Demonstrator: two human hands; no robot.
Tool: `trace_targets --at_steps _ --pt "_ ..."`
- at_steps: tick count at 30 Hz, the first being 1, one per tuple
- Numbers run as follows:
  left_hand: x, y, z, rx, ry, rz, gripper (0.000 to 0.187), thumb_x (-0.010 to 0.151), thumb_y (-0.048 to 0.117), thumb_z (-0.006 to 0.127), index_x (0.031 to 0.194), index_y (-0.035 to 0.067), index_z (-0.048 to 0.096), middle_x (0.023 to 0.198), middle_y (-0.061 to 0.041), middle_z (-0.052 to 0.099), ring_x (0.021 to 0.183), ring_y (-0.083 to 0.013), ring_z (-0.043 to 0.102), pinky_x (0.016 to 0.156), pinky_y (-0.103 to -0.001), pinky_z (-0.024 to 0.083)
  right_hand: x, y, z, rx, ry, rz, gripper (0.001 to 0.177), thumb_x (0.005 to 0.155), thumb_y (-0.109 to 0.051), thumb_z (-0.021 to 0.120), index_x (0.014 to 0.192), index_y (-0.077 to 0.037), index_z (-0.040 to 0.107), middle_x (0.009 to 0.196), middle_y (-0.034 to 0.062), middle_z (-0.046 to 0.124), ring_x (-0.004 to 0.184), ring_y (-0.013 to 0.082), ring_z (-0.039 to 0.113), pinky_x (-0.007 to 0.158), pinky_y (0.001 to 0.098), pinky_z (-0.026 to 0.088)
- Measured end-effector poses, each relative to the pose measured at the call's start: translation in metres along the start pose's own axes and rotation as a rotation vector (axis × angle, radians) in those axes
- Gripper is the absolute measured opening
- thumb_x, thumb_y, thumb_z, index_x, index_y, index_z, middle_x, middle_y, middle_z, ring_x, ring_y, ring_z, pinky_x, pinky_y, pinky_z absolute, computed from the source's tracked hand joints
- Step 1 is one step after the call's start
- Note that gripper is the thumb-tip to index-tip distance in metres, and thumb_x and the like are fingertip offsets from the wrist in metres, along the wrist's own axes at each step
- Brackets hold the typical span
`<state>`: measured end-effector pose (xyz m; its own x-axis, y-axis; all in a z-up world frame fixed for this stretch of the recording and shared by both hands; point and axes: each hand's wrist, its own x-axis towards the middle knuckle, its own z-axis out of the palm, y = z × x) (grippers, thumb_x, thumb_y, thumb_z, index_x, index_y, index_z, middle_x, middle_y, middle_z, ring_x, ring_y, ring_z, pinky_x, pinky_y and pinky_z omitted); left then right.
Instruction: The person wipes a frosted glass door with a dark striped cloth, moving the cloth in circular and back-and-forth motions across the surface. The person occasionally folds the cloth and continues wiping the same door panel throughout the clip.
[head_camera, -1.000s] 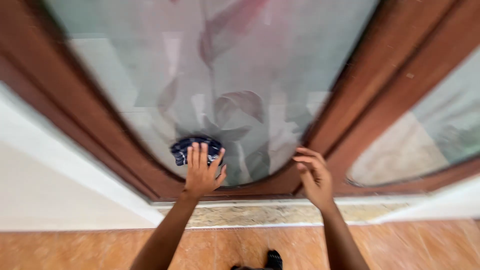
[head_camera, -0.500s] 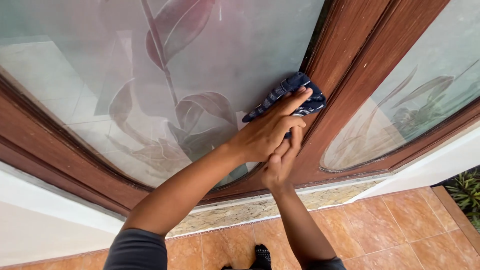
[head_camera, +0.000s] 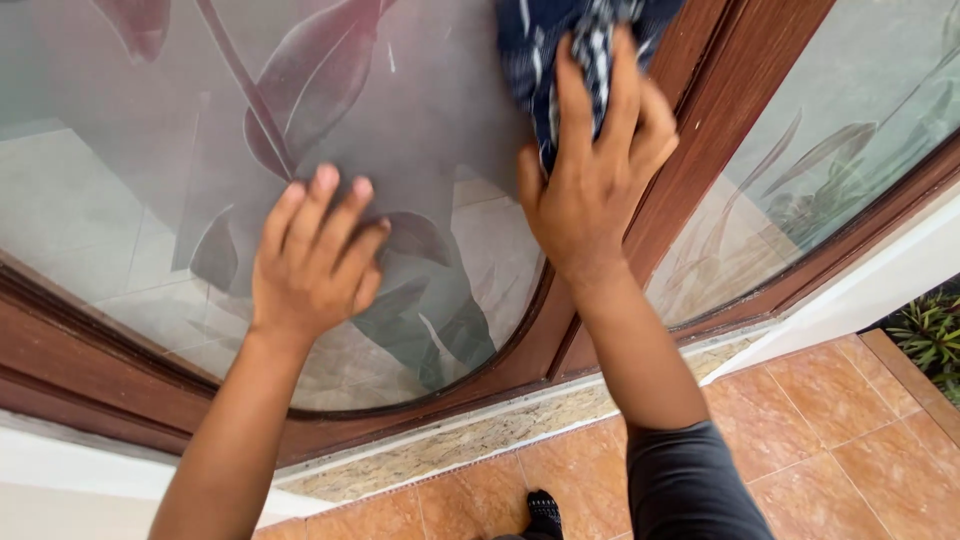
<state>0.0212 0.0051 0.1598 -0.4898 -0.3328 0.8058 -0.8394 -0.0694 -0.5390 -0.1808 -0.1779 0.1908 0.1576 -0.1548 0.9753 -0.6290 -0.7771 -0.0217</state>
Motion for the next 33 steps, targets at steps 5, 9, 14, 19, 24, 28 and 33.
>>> trace_targets --at_steps 5,9,14,19,24,28,33 --pt "-0.059 0.021 0.035 0.155 0.096 -0.029 0.039 0.091 0.026 0.055 0.124 0.025 0.077 0.138 -0.007 0.072 0.128 -0.0352 0.065 0.111 -0.063 0.043 -0.129 0.002 0.039 0.049 -0.011 0.045 0.039 0.101 -0.042 0.053 0.13 -0.018 0.064 0.142 0.0227 0.054 0.106 0.0393 0.051 0.091 0.0521 0.036" --pt "-0.068 0.029 0.038 0.163 0.125 -0.064 0.041 0.09 0.029 0.056 0.124 0.028 0.078 0.139 -0.006 0.073 0.129 -0.0345 0.065 0.115 -0.063 0.038 -0.212 0.0 0.031 0.082 -0.196 0.04 0.049 0.092 -0.043 0.058 0.133 -0.018 0.063 0.136 0.0224 0.058 0.09 0.0327 0.05 0.079 0.0456 0.035" --pt "-0.083 0.04 0.047 0.157 0.108 -0.109 0.038 0.089 0.029 0.058 0.118 0.027 0.082 0.137 -0.008 0.075 0.132 -0.0372 0.065 0.116 -0.065 0.035 -0.128 0.015 0.014 0.127 -0.202 -0.033 0.058 0.092 -0.036 0.06 0.146 -0.017 0.057 0.149 0.0233 0.052 0.112 0.0346 0.05 0.086 0.0444 0.031" --pt "-0.102 0.062 0.051 0.125 0.077 -0.183 0.037 0.087 0.03 0.059 0.118 0.028 0.08 0.143 -0.008 0.072 0.138 -0.0361 0.059 0.119 -0.063 0.03 0.003 0.004 -0.009 0.109 -0.05 -0.006 0.057 0.09 -0.032 0.069 0.145 -0.018 0.058 0.155 0.0183 0.042 0.12 0.0351 0.046 0.093 0.0421 0.033" --pt "-0.13 0.099 0.053 0.208 -0.134 -0.3 0.06 0.089 0.034 0.055 0.147 0.022 0.064 0.163 -0.01 0.049 0.153 -0.0371 0.036 0.119 -0.066 0.021 -0.016 0.004 0.018 0.231 0.092 0.006 0.035 0.086 -0.034 0.072 0.116 -0.019 0.062 0.125 0.0169 0.044 0.102 0.038 0.046 0.089 0.0433 0.036" --pt "-0.159 0.129 0.058 0.237 -0.256 -0.398 0.073 0.086 0.038 0.057 0.156 0.018 0.05 0.171 -0.014 0.029 0.156 -0.0415 0.02 0.116 -0.072 0.017 -0.113 -0.005 0.041 0.178 -0.049 0.087 0.031 0.088 -0.045 0.069 0.106 -0.021 0.06 0.115 0.0193 0.047 0.097 0.0387 0.051 0.083 0.0466 0.04" --pt "-0.183 0.159 0.061 0.2 -0.402 -0.461 0.088 0.077 0.036 0.067 0.159 0.016 0.044 0.173 -0.016 0.015 0.156 -0.0464 0.01 0.11 -0.08 0.019 -0.24 -0.011 0.055 0.187 -0.273 0.172 0.032 0.091 -0.045 0.069 0.108 -0.02 0.06 0.106 0.0205 0.048 0.092 0.0402 0.053 0.08 0.0449 0.044"
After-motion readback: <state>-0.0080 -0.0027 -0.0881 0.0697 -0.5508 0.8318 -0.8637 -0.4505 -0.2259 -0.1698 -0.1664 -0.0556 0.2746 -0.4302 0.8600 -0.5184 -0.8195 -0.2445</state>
